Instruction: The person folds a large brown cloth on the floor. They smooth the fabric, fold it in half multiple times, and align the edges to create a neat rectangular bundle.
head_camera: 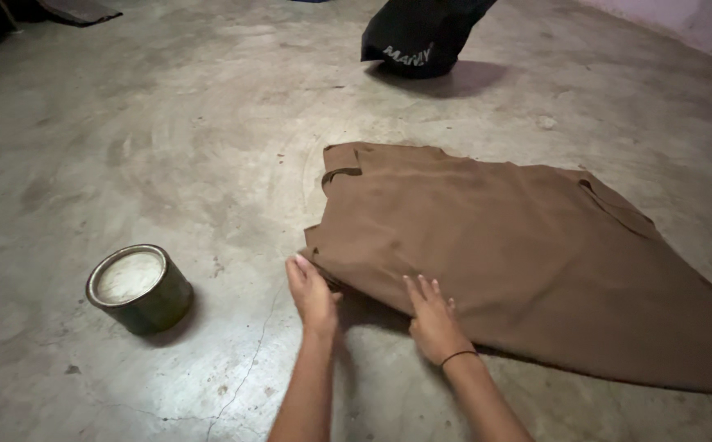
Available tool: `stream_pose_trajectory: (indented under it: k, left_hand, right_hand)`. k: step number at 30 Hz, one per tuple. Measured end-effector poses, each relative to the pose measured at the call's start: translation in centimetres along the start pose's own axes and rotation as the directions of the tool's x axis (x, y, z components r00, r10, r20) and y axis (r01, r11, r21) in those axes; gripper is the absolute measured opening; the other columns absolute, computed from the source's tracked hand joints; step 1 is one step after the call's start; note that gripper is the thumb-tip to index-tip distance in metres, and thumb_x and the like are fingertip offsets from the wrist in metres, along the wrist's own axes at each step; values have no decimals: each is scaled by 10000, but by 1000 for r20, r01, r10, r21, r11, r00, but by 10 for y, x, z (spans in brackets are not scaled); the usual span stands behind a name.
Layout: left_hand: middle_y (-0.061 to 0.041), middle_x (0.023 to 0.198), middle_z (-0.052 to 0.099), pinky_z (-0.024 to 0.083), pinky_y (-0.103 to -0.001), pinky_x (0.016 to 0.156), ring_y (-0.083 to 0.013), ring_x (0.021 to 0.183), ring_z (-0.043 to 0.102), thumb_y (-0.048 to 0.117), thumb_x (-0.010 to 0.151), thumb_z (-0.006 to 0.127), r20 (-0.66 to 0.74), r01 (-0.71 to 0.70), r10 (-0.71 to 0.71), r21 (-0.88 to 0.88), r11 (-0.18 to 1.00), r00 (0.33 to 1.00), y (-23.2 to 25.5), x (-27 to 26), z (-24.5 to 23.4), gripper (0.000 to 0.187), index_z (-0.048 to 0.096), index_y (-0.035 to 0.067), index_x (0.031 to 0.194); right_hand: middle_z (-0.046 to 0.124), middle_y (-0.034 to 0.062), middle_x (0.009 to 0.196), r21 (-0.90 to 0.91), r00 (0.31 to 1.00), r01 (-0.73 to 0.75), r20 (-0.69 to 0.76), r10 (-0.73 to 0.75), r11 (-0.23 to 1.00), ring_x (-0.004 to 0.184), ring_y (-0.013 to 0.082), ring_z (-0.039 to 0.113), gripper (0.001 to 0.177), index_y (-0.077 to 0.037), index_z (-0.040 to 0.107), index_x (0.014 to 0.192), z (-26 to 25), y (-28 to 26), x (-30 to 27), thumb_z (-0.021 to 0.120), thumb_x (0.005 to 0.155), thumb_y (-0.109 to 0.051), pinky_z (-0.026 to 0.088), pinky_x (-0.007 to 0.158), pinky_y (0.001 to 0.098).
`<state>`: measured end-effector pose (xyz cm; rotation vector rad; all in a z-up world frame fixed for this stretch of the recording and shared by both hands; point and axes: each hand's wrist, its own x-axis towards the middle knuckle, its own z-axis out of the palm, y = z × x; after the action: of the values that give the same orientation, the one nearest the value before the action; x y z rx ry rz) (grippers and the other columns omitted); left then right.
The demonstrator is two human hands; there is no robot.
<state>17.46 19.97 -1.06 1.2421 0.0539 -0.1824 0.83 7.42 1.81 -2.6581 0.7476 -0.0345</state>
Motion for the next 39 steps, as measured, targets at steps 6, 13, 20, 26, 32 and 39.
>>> stream_pose_trajectory:
  k: [6, 13, 20, 26, 32, 39]
  left_hand:
    - [-140, 1070, 704, 508, -404, 914, -258, 990, 639, 359, 1080, 429, 34, -171, 173, 419, 892, 984, 3, 45, -45, 395, 664, 48, 1150]
    - [-168, 1280, 562, 584, -483, 875, -353, 1048, 639, 319, 1033, 417, -265, 357, -257, 470, 807, 929, 45, 27, -65, 352, 654, 103, 1177]
    - [-43, 990, 612, 537, -373, 778, -216, 914, 603, 307, 953, 587, -33, 244, -268, -317, 916, 963, 66, 47, -26, 213, 615, 107, 1020]
    - [-160, 1036, 671, 490, -427, 974, -342, 1051, 598, 72, 736, 736, -244, -106, 346, 659, 744, 906, 64, 24, -39, 308, 615, 50, 1018]
    - [-254, 1194, 599, 441, -497, 1032, -430, 1213, 512, 21, 828, 605, 165, -410, 562, 845, 343, 810, 64, -28, -45, 237, 626, 0, 1063]
    - [-128, 1553, 421, 274, -609, 1147, -445, 1462, 285, 362, 1006, 489, 648, -670, 176, 726, 152, 741, 20, -57, 5, 489, 517, 120, 1431]
  right_hand:
    - [173, 69, 1695, -220, 995, 83, 79, -67, 972, 1576, 284, 119, 822, -233, 202, 1626, -13, -15, -14, 563, 906, -67, 139, 1259, 582]
    - [92, 75, 1705, -222, 988, 36, 153, -1, 974, 1585, 252, 55, 707, -252, 210, 1599, -23, -24, -28, 565, 988, -231, 108, 1260, 572]
    - [175, 82, 1676, -115, 982, 74, -162, -93, 991, 1559, 252, 138, 797, -229, 236, 1614, -29, -32, -28, 609, 909, -217, 114, 1255, 518]
    - [120, 67, 1694, -206, 986, 148, 104, -129, 967, 1576, 245, 58, 693, -280, 248, 1600, -31, -43, -40, 521, 968, -369, 20, 1246, 583]
    - [109, 101, 1689, -133, 971, 192, 169, -169, 972, 1572, 265, 28, 751, -198, 262, 1593, -21, -47, -36, 385, 977, -610, -33, 1230, 577]
    - [152, 130, 1687, -95, 986, 129, -90, -138, 987, 1565, 311, 85, 700, -111, 262, 1596, 21, -17, -7, 301, 1036, -530, 46, 1228, 584]
